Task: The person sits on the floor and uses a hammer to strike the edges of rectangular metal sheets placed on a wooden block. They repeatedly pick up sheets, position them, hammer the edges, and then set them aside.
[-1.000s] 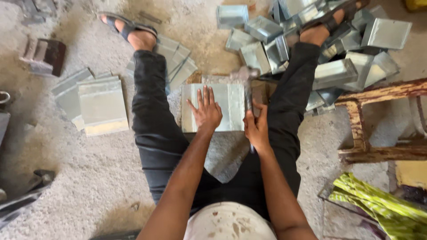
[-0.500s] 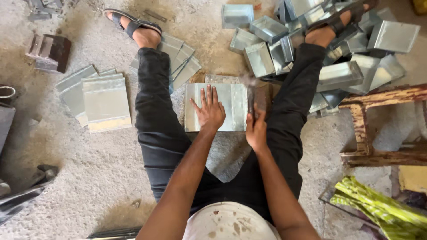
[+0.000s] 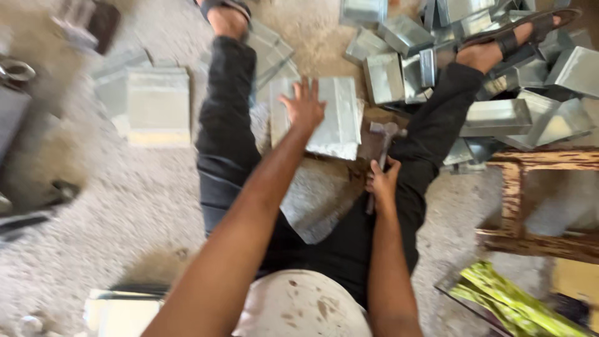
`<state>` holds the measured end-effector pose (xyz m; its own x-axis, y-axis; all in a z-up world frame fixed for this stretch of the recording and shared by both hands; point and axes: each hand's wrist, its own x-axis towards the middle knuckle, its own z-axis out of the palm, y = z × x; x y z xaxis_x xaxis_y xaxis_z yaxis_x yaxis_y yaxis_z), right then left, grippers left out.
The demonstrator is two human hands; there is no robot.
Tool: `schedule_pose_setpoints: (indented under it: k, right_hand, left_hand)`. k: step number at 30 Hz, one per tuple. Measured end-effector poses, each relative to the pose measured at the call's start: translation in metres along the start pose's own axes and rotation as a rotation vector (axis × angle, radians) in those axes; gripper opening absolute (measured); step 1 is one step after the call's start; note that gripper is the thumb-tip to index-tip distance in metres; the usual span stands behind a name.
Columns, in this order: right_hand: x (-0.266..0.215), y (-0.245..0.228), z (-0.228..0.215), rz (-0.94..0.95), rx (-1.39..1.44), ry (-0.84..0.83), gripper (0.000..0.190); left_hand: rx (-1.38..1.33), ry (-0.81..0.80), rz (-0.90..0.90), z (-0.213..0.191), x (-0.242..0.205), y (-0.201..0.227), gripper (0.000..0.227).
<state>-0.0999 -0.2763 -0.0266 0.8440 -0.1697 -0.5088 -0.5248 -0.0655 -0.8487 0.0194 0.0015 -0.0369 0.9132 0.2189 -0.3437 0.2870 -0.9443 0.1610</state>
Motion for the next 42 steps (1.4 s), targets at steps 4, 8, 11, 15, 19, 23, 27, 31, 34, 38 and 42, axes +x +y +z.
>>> schedule_pose_setpoints:
  k: [4,8,11,15,19,23,27,31,34,38,42]
  right_hand:
    - [0.007,0.013,0.0,0.018,-0.037,0.012,0.044]
    - [-0.002,0.004,0.009,0.007,-0.069,0.035,0.048]
    - [-0.01,-0.001,0.011,-0.019,-0.07,0.015,0.049]
    - [-0.013,-0.006,0.016,0.0,-0.08,0.025,0.052]
    - [-0.016,0.001,0.022,0.005,-0.121,0.066,0.054]
    - [-0.004,0.014,0.024,-0.042,-0.194,0.096,0.053]
    - [0.002,0.027,0.023,-0.226,-0.253,0.126,0.051]
    - [-0.005,0.028,0.023,-0.199,-0.288,0.141,0.05]
    - [0.0,0.026,0.026,-0.114,-0.296,0.132,0.052]
    - [0.009,0.048,0.021,-0.46,-0.381,0.141,0.058]
    - [0.011,0.038,0.025,-0.238,-0.285,0.098,0.057]
  left_hand:
    - [0.112,-0.017,0.008,-0.037,0.019,-0.012,0.101]
    - [0.03,-0.099,-0.105,-0.064,0.018,-0.027,0.117]
    - [-0.236,-0.086,-0.274,-0.052,0.024,-0.054,0.092]
    - [-0.42,0.185,-0.245,-0.005,0.019,-0.091,0.07]
    - [-0.769,0.389,-0.256,0.043,0.008,-0.117,0.046]
    - [-1.028,0.575,-0.341,0.112,-0.036,-0.118,0.029]
    - [-1.192,0.646,-0.503,0.154,-0.09,-0.094,0.029]
    - [-1.413,0.575,-0.589,0.14,-0.118,-0.073,0.033]
    - [-1.613,0.717,-0.585,0.125,-0.115,-0.063,0.029]
    - [-1.339,0.752,-0.597,0.125,-0.112,-0.046,0.033]
    - [-1.133,0.36,-0.39,0.13,-0.154,-0.047,0.033]
